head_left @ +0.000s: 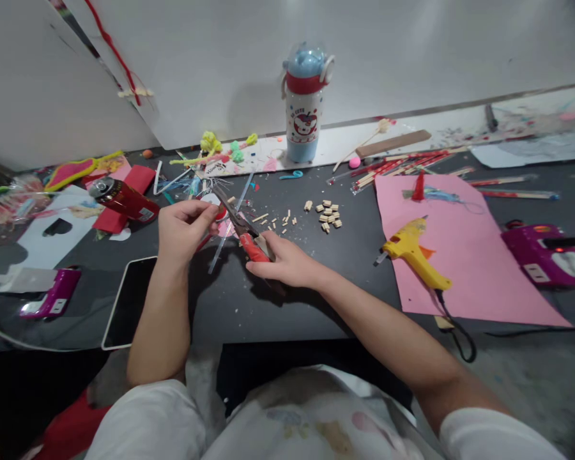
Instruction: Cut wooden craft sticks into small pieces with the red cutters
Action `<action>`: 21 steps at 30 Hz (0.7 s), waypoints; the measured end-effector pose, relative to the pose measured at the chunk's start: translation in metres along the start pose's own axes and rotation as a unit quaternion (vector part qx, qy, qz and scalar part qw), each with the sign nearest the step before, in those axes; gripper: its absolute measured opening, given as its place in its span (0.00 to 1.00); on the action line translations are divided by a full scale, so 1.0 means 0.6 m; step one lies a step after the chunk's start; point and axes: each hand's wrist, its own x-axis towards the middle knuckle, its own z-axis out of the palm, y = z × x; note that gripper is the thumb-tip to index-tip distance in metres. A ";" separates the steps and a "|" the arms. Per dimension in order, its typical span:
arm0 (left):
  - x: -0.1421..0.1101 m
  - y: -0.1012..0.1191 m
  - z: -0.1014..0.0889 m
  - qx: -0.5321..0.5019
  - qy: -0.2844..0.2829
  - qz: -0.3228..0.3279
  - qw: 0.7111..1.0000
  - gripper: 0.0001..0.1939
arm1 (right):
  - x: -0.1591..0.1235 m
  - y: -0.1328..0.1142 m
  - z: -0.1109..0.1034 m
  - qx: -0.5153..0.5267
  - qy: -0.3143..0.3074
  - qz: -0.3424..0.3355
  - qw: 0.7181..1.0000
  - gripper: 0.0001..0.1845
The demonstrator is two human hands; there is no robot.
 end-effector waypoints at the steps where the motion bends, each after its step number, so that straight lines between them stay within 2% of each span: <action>1: 0.001 -0.002 0.004 -0.019 -0.006 -0.019 1.000 0.12 | 0.001 0.002 0.001 0.002 0.008 0.003 1.000 0.27; 3: 0.001 -0.006 0.014 -0.067 -0.044 -0.072 0.994 0.18 | 0.005 0.006 0.004 0.012 0.029 0.014 0.999 0.27; 6: -0.005 -0.008 0.033 -0.116 -0.161 -0.139 0.970 0.30 | 0.011 0.014 0.005 0.038 0.058 0.037 0.997 0.26; 8: -0.014 -0.006 0.045 -0.120 -0.232 -0.144 0.954 0.34 | 0.014 0.017 0.006 0.054 0.067 0.034 0.996 0.25; 10: -0.024 -0.001 0.057 -0.113 -0.285 -0.135 0.942 0.33 | 0.016 0.020 0.005 0.062 0.064 0.025 0.996 0.25; 12: -0.033 0.004 0.065 -0.114 -0.302 -0.142 0.936 0.31 | 0.017 0.021 0.006 0.061 0.060 0.020 0.996 0.27; 17: -0.046 0.007 0.075 -0.169 -0.280 -0.167 0.930 0.25 | 0.016 0.026 0.010 0.067 0.065 0.008 0.996 0.41; 21: -0.049 0.007 0.076 -0.198 -0.272 -0.168 0.926 0.22 | 0.016 0.031 0.015 0.063 0.073 -0.008 0.995 0.40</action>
